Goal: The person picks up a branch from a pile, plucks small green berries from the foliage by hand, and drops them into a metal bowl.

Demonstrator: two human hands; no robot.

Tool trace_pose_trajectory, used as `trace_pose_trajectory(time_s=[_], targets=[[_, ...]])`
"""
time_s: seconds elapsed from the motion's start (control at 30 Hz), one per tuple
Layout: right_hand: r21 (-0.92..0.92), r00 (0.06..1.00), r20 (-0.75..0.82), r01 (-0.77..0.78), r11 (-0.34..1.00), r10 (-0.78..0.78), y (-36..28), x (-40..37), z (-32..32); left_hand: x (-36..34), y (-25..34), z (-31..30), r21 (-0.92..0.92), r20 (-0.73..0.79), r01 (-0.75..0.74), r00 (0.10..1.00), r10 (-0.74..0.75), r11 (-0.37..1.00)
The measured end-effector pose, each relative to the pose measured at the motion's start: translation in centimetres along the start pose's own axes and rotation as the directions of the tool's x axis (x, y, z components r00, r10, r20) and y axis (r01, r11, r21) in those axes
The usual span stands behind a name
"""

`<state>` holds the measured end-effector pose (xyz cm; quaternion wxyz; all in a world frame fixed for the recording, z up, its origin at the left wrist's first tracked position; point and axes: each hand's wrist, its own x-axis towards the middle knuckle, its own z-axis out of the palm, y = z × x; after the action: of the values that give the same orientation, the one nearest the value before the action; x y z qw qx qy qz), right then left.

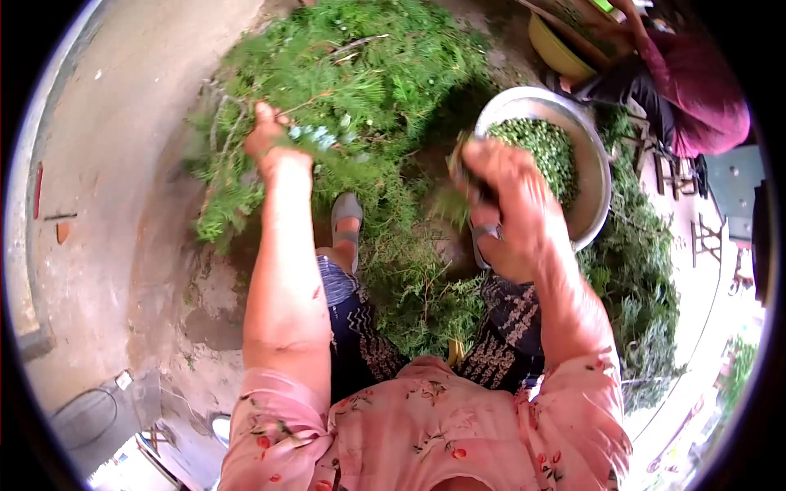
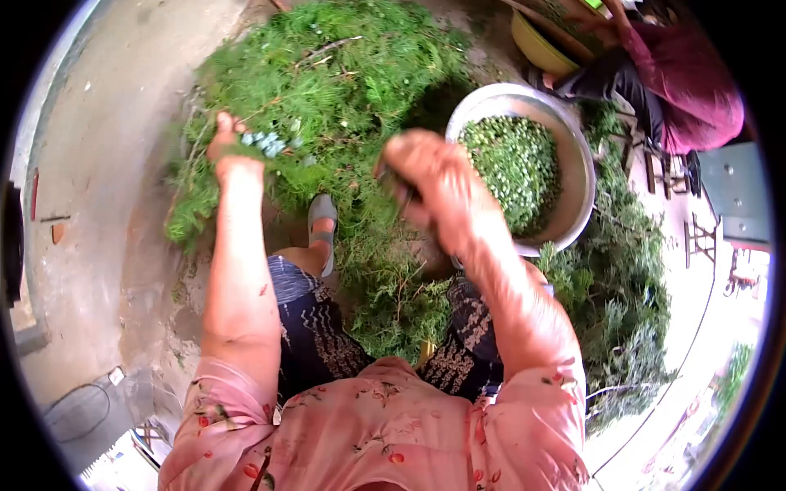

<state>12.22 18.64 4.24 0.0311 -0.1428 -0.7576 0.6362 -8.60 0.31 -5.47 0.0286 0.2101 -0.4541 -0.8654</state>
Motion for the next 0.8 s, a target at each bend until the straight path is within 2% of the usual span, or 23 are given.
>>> trace_pose_trajectory(time_s=[0.03,0.07,0.1,0.13,0.17,0.2,0.27,0.33,0.4,0.47,0.53,0.6,0.63,0.67,0.7,0.73,0.8], targets=[[0.167,0.973,-0.145,-0.153,0.974,0.178,-0.1,1.0,-0.8,0.1,0.5,-0.1,0.048,0.024,-0.040,0.999,0.039,0.998],[0.079,0.972,-0.208,-0.094,0.992,0.108,1.6,2.2,-2.7,0.0,0.8,-0.5,0.093,0.044,-0.077,0.996,0.073,0.993],[0.131,0.931,-0.318,-0.146,0.981,0.181,2.2,2.9,-4.1,0.0,1.2,-1.2,0.106,0.116,-0.075,0.991,0.063,0.992],[0.087,0.923,-0.368,-0.082,0.993,0.108,2.9,3.3,-5.7,0.1,1.6,-1.7,0.118,0.186,-0.074,0.981,0.051,0.990],[0.086,0.869,-0.489,-0.037,0.996,0.075,3.5,4.0,-6.6,0.6,1.5,-2.1,0.139,0.203,-0.107,0.976,0.078,0.985],[0.060,0.878,-0.471,-0.070,0.996,0.090,3.5,4.0,-7.6,-0.9,2.2,-1.8,0.202,0.192,-0.031,0.981,-0.009,0.979],[0.136,0.806,-0.573,-0.084,0.987,0.147,5.8,5.0,-9.1,-3.8,2.7,-0.7,0.207,0.208,-0.009,0.977,-0.035,0.978],[0.036,0.783,-0.621,-0.024,0.999,0.041,8.2,5.0,-11.0,-3.2,2.1,-0.5,0.190,0.239,0.029,0.968,-0.075,0.981],[-0.030,0.731,-0.682,-0.029,0.999,0.001,9.5,4.9,-12.5,-3.3,1.7,-0.3,0.172,0.270,0.071,0.956,-0.116,0.983],[-0.038,0.732,-0.680,-0.067,0.997,0.023,10.0,4.6,-13.8,-4.3,1.7,0.6,0.160,0.280,0.073,0.953,-0.116,0.984],[-0.447,0.718,-0.654,-0.112,0.888,-0.238,9.9,3.9,-14.2,-5.7,2.0,1.7,0.170,0.273,0.085,0.953,-0.130,0.982],[-0.423,0.709,-0.669,-0.117,0.899,-0.223,10.5,4.0,-15.0,-6.5,2.1,2.4,0.303,0.200,0.147,0.956,-0.214,0.941],[-0.204,0.666,-0.743,-0.130,0.970,-0.067,10.6,4.3,-15.3,-5.6,1.6,2.2,0.256,0.225,0.239,0.928,-0.298,0.937],[0.026,0.619,-0.779,-0.129,0.991,0.101,10.6,4.3,-15.4,-5.2,1.0,2.0,0.260,0.228,0.242,0.925,-0.303,0.935],[-0.065,0.620,-0.783,-0.163,0.985,0.051,10.6,4.1,-15.4,-4.9,0.5,1.9,0.194,0.291,0.224,0.917,-0.274,0.955],[-0.062,0.617,-0.785,-0.164,0.985,0.053,10.4,3.8,-15.3,-4.7,0.1,1.8,0.125,0.351,0.206,0.906,-0.238,0.970],[-0.108,0.611,-0.792,-0.178,0.978,0.024,9.2,3.3,-14.7,-6.1,-0.1,2.6,0.085,0.428,0.245,0.867,-0.257,0.966]])
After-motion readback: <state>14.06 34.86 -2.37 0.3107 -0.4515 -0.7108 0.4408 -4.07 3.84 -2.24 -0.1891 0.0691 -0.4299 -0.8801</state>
